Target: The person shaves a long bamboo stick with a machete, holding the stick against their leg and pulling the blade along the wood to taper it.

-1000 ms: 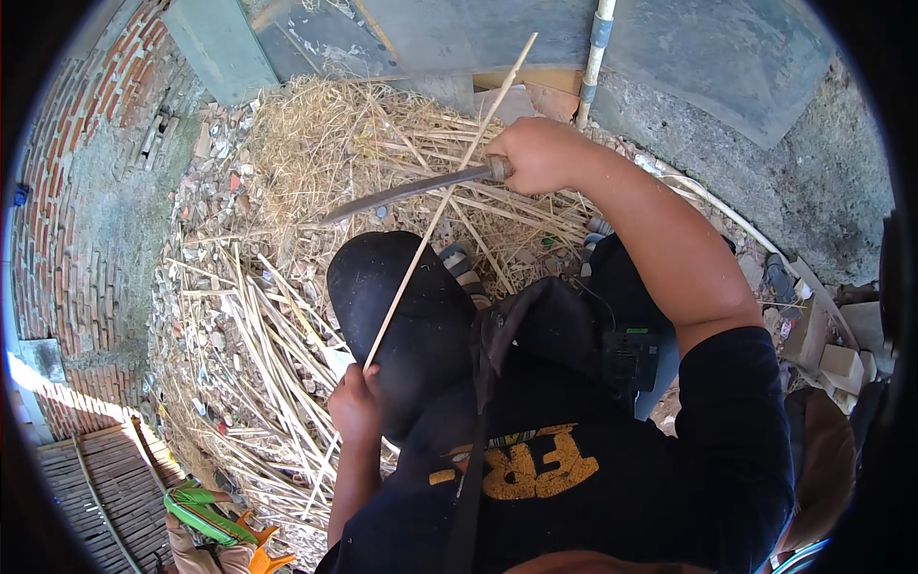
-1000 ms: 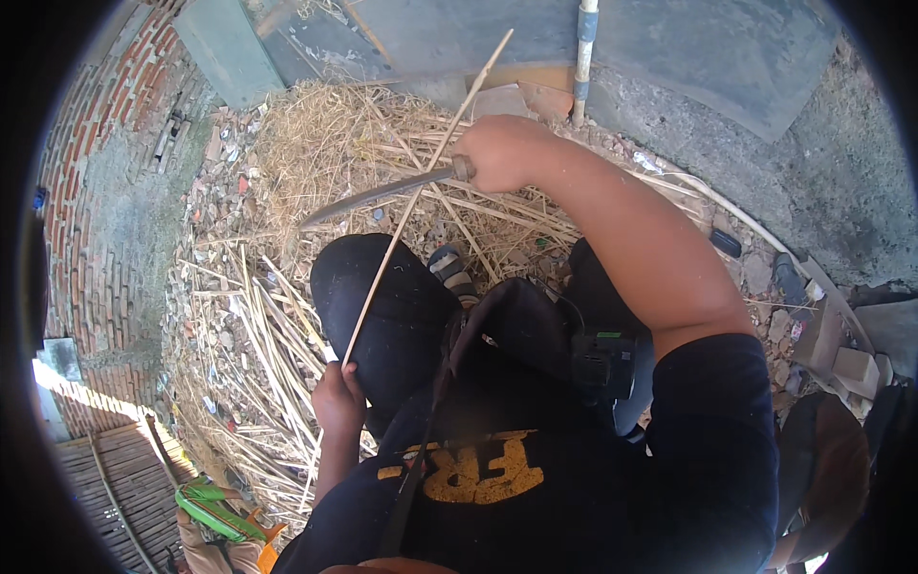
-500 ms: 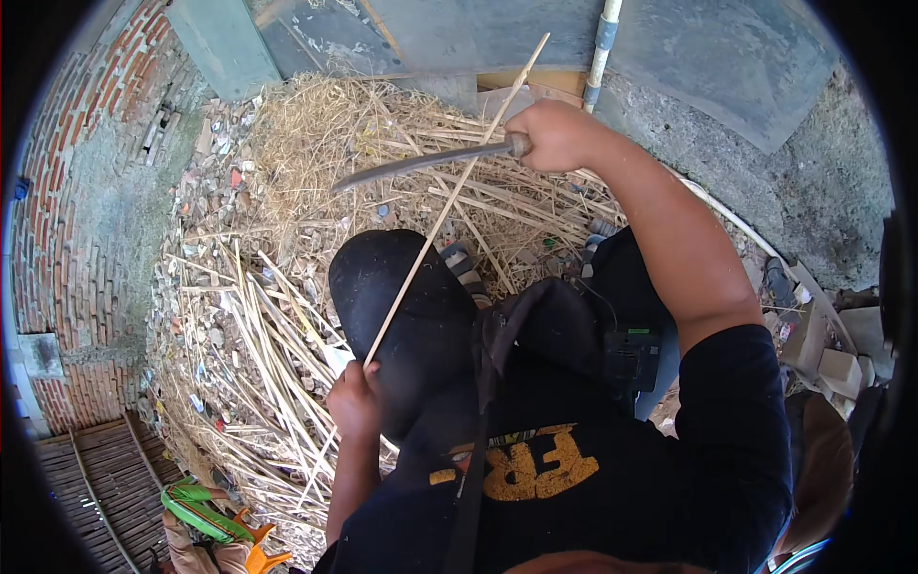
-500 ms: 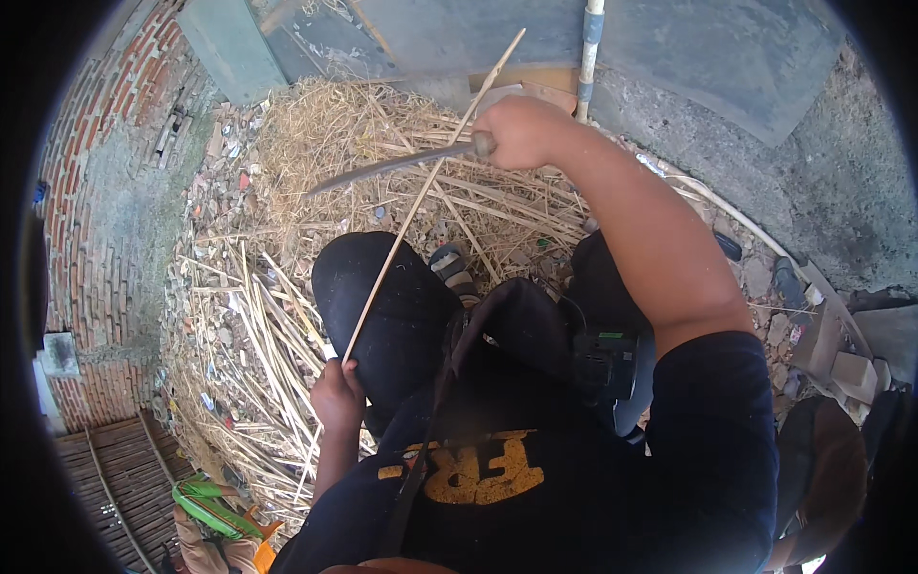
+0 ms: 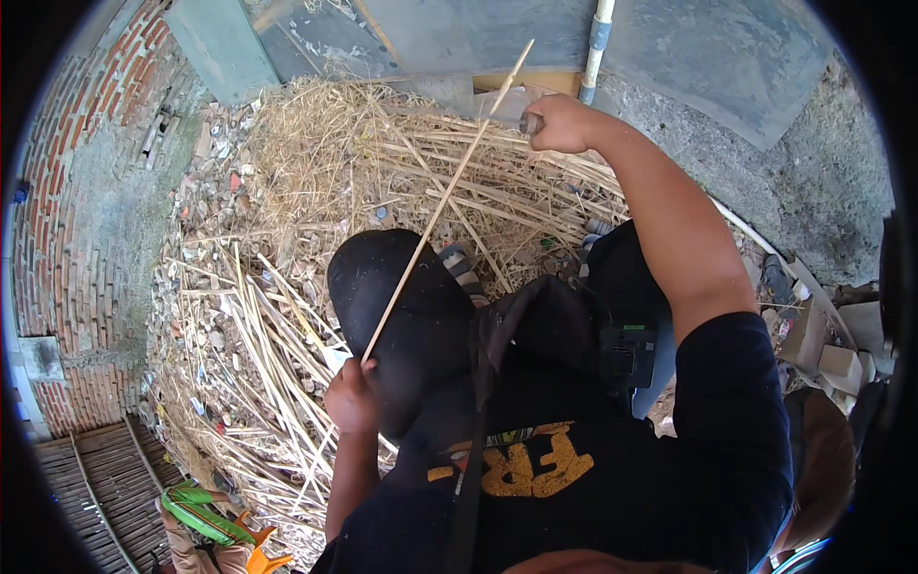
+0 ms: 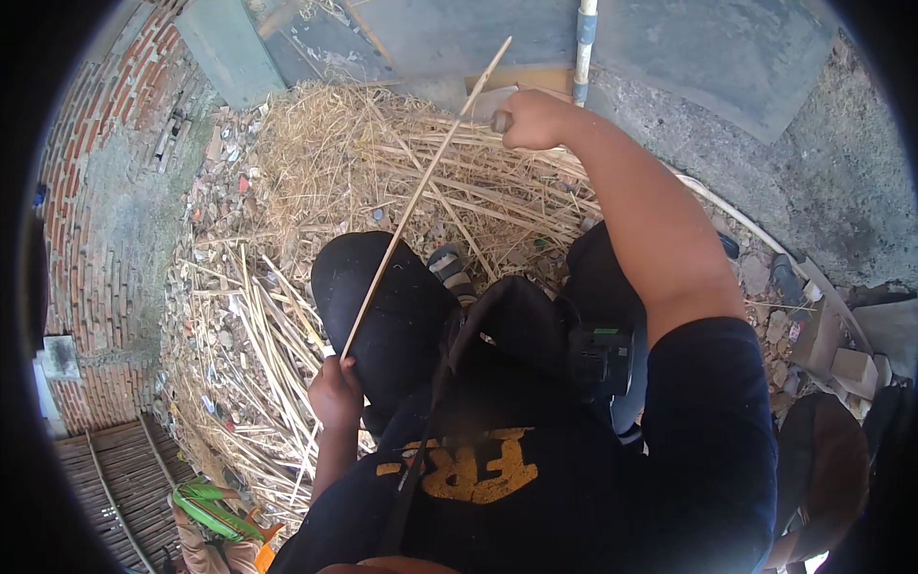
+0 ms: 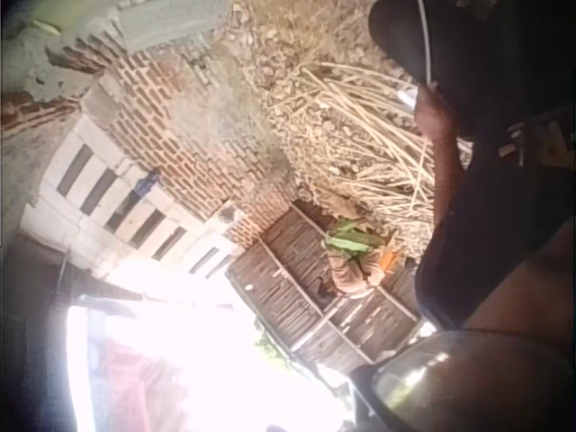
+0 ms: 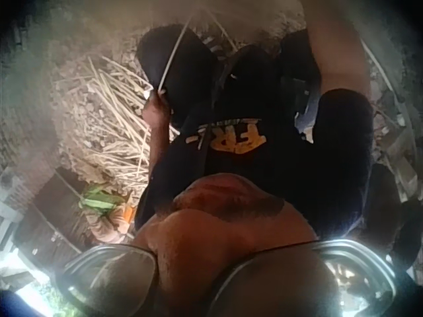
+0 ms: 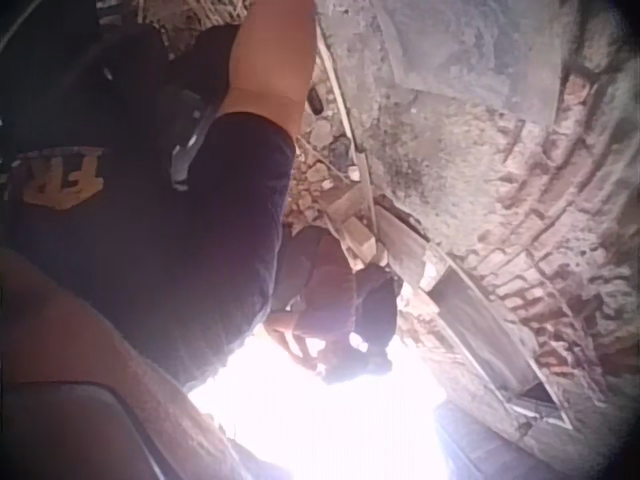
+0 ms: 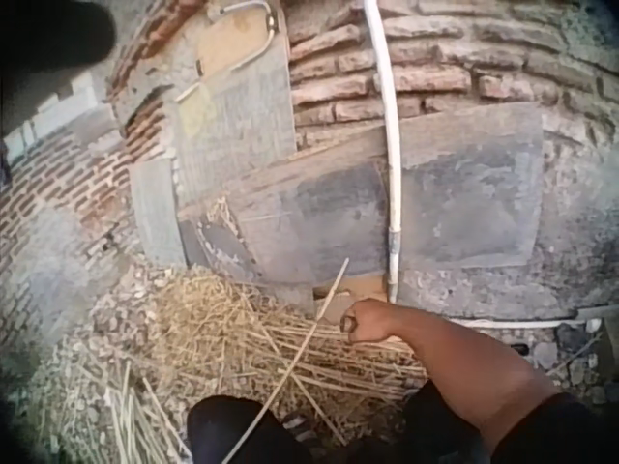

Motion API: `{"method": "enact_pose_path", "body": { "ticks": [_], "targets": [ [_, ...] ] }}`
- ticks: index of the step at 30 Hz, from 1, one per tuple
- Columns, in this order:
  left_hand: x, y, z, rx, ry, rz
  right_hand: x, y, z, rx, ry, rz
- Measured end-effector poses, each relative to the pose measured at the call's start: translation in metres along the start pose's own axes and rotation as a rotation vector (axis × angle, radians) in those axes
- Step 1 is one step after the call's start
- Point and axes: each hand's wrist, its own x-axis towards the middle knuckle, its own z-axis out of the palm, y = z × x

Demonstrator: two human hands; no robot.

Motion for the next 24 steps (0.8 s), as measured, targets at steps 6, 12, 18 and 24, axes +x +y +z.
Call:
{"method": "enact_pose_path", "body": {
  "ticks": [6, 12, 18, 24],
  "targets": [
    [0.001, -0.003, -0.011, -0.022, -0.026, 0.006, 0.008, -0.005, -0.002, 0.004, 0.092, 0.051],
    [-0.001, 0.0, -0.002, 0.029, 0.052, 0.044, -0.014, -0.032, -0.008, -0.211, -0.003, -0.083],
    [0.005, 0.009, -0.016, 0.003, -0.042, -0.043, 0.004, -0.016, 0.004, -0.038, 0.04, -0.073],
    [-0.006, 0.007, -0.009, -0.018, -0.001, -0.038, -0.019, -0.067, 0.002, -0.099, 0.005, -0.133]
  ]
}}
